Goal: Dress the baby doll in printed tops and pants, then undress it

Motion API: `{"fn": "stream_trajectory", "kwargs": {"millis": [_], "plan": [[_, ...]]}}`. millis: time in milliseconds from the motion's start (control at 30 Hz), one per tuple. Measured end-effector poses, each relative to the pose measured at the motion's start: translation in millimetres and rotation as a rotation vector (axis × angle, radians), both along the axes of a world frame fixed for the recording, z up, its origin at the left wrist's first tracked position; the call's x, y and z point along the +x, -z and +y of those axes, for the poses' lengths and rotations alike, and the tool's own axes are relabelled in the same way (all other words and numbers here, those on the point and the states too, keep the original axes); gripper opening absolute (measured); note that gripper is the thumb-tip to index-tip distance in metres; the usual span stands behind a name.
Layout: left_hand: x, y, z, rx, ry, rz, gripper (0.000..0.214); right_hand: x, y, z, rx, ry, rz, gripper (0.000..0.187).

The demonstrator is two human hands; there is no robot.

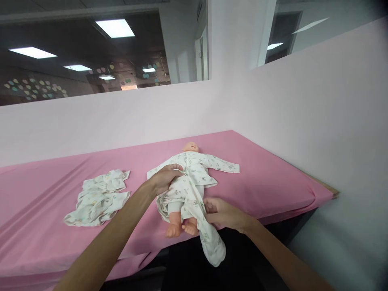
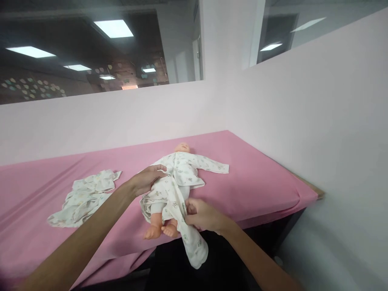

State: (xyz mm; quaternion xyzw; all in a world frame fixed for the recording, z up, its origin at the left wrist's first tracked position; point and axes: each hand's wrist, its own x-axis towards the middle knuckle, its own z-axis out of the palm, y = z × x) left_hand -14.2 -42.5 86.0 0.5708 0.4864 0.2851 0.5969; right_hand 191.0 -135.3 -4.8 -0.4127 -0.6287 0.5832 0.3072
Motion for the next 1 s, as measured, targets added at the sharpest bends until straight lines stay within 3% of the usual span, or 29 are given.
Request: {"fn": "stream_trajectory", "kwargs": {"millis": [67, 133, 267, 433, 567, 600, 700, 767, 833, 900, 1000], "plan": [[-2, 1.2, 0, -0.039, -0.037, -0.059, 0.026, 9, 3.3, -6, -0.076, -0.024, -0.018, 0.013], [-4, 1.5, -1, -0.059, -0.060, -0.107, 0.030, 17, 1.1, -10, -0.047, 0.008, -0.056, 0.008], [-7, 1.3, -2, -0.087, -0.084, -0.200, 0.036, 14, -3.0, -24, 0.112, 0.036, -0.209, 0.028], [-13, 0.5, -4, -0.112, -0.095, -0.218, 0.037, -2, 7.2, -32, 0.421, 0.296, -0.634, 0.011], [-20, 0.2, -4, -0.127, -0.116, -0.202, 0.040, 24, -14.6, -6, 0.550, 0.436, -0.655, 0.016], [-22, 0.6, -4, -0.129, -0.125, -0.191, 0.040, 33, -22.6, 2, 0.642, 0.522, -0.667, 0.019], [-23, 3.0, -4, -0.129, -0.136, -0.184, 0.041, 48, -35.0, 13, 1.101, 0.767, -0.727, 0.023], [-22, 5.5, -4, -0.125, -0.137, -0.207, 0.040, 46, -28.4, 7, 1.350, 0.692, -0.748, 0.024], [-22, 8.2, -3, -0.121, -0.133, -0.231, 0.040, 38, -13.7, -8, 1.414, 0.438, -0.756, 0.026], [-22, 10.8, -2, -0.119, -0.124, -0.244, 0.041, 32, 0.8, -27, 1.264, 0.205, -0.753, 0.027], [-22, 13.1, 0, -0.126, -0.100, -0.254, 0.039, 32, 7.0, -45, 0.898, 0.039, -0.722, 0.016]]}}
